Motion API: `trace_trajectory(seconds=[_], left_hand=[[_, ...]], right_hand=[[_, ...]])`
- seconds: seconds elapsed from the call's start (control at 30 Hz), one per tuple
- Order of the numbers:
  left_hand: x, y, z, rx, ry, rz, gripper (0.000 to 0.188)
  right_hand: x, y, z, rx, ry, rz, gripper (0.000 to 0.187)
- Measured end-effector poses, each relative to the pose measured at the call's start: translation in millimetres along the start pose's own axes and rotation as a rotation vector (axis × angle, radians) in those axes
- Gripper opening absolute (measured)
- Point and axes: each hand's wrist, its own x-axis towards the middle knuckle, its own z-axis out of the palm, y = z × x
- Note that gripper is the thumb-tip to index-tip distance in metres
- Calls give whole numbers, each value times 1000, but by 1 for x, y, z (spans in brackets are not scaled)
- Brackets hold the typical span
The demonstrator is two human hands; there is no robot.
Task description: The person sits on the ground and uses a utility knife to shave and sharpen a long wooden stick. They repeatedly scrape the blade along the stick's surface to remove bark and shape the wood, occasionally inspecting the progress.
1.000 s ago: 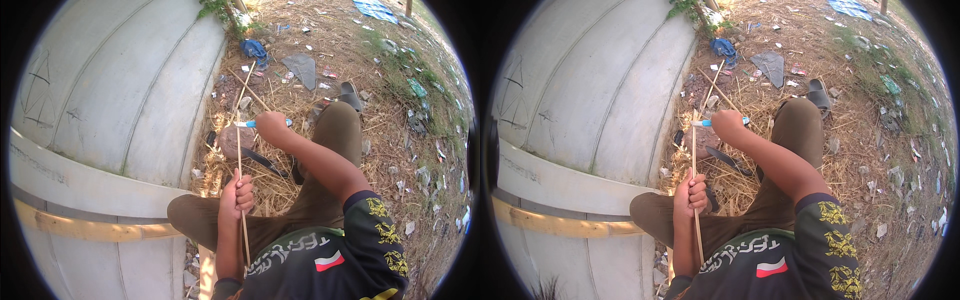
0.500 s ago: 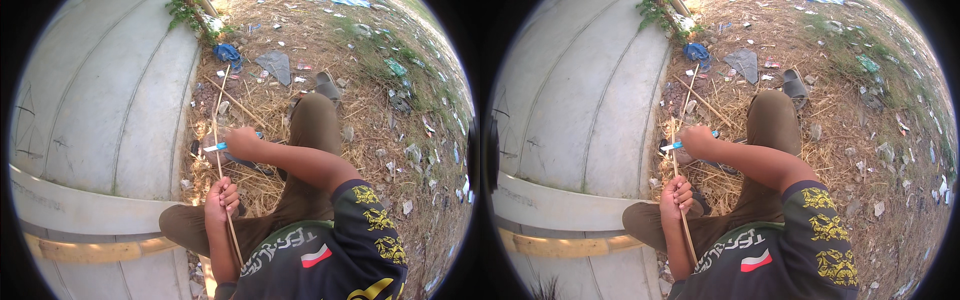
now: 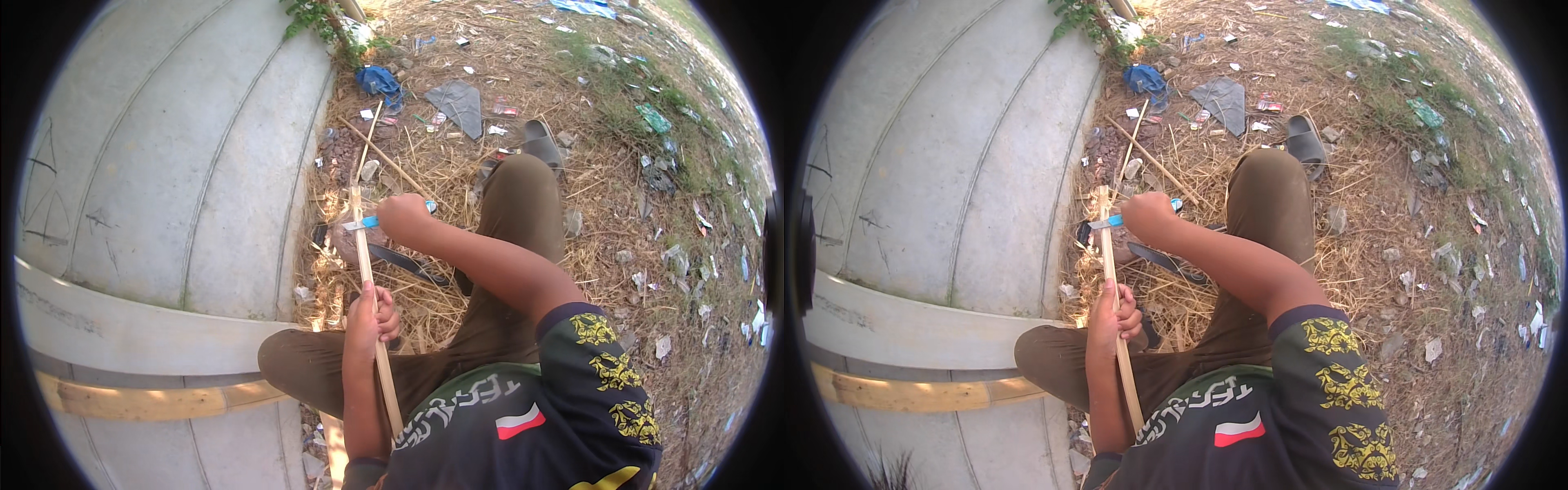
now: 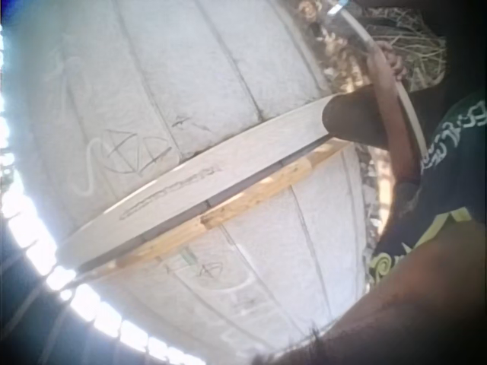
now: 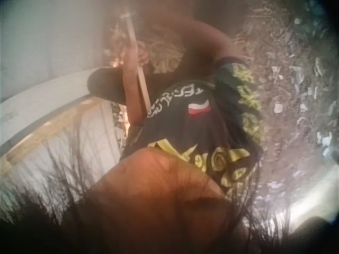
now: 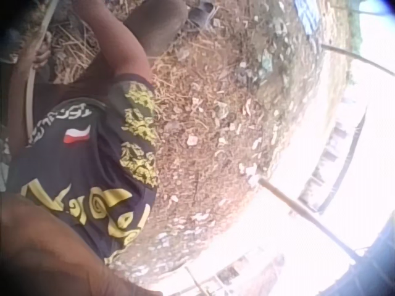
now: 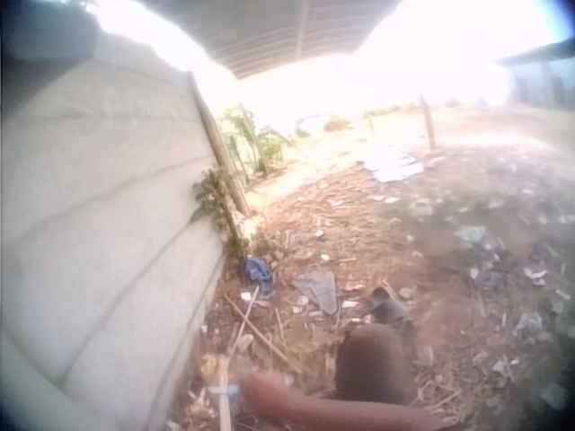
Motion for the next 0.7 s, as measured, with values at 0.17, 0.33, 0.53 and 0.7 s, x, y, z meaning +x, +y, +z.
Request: trace_trajectory(seconds=[0.17, 0.33, 0.53, 0.7], left_hand=[[-12, -10, 20, 67, -133, -42, 48], [-25, -15, 54, 191, -223, 77, 30], [-9, -7, 8, 154, 66, 149, 26], [-11, -6, -9, -1, 152, 140, 28]], right_hand=[[22, 58, -2, 97, -54, 298, 14], [29, 72, 37, 227, -6, 291, 24], [15, 44, -7, 656, -53, 527, 34], [-7, 8, -5, 507, 172, 99, 24]])
